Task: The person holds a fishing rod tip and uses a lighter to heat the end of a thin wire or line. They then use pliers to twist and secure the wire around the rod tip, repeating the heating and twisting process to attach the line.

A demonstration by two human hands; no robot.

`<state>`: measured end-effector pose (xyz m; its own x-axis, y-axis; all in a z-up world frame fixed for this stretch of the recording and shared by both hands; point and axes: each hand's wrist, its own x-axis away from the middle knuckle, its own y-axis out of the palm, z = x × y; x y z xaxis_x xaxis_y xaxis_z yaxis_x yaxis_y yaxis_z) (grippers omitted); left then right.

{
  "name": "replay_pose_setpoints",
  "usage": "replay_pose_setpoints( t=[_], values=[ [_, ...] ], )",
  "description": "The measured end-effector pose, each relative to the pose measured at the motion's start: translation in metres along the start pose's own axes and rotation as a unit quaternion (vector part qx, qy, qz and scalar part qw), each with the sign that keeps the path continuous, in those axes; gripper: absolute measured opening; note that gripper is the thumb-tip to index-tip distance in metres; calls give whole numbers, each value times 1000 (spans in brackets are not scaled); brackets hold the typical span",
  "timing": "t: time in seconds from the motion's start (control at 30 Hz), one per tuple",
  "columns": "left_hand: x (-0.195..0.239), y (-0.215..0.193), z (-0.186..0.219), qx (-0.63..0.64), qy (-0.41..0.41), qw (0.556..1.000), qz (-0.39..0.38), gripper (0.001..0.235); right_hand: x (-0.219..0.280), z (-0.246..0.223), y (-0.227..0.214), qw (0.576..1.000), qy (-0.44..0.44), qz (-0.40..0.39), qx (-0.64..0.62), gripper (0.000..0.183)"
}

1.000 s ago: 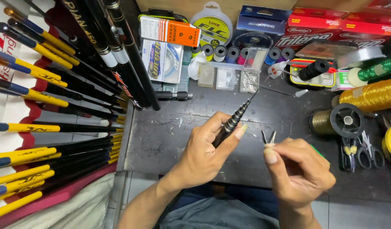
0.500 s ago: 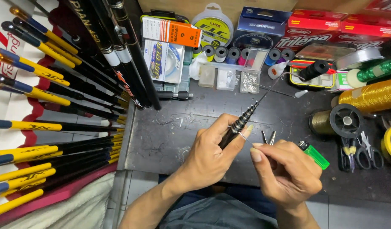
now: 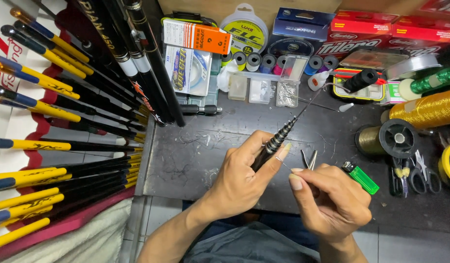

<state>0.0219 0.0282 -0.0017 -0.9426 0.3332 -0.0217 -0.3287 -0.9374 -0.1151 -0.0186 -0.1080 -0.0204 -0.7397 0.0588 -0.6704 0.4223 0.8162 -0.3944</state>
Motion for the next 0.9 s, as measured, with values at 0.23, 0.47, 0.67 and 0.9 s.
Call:
replay_pose_setpoints(
  t=[0.23, 0.47, 0.67, 0.9],
  values=[
    [0, 1, -1, 1, 6, 1000, -1, 15, -4, 0, 1, 1000, -6, -3, 16, 5],
    [0, 0, 1, 1, -8, 1000, 2, 16, -3, 1, 2, 1000, -2, -1, 22, 5],
    [0, 0, -1, 3, -8, 1000, 1, 15, -3, 1, 1, 1000, 7, 2, 19, 5],
    [0, -4, -1, 26, 6, 1000, 15, 13, -2, 16, -8, 991, 122, 41, 45, 7]
  ],
)
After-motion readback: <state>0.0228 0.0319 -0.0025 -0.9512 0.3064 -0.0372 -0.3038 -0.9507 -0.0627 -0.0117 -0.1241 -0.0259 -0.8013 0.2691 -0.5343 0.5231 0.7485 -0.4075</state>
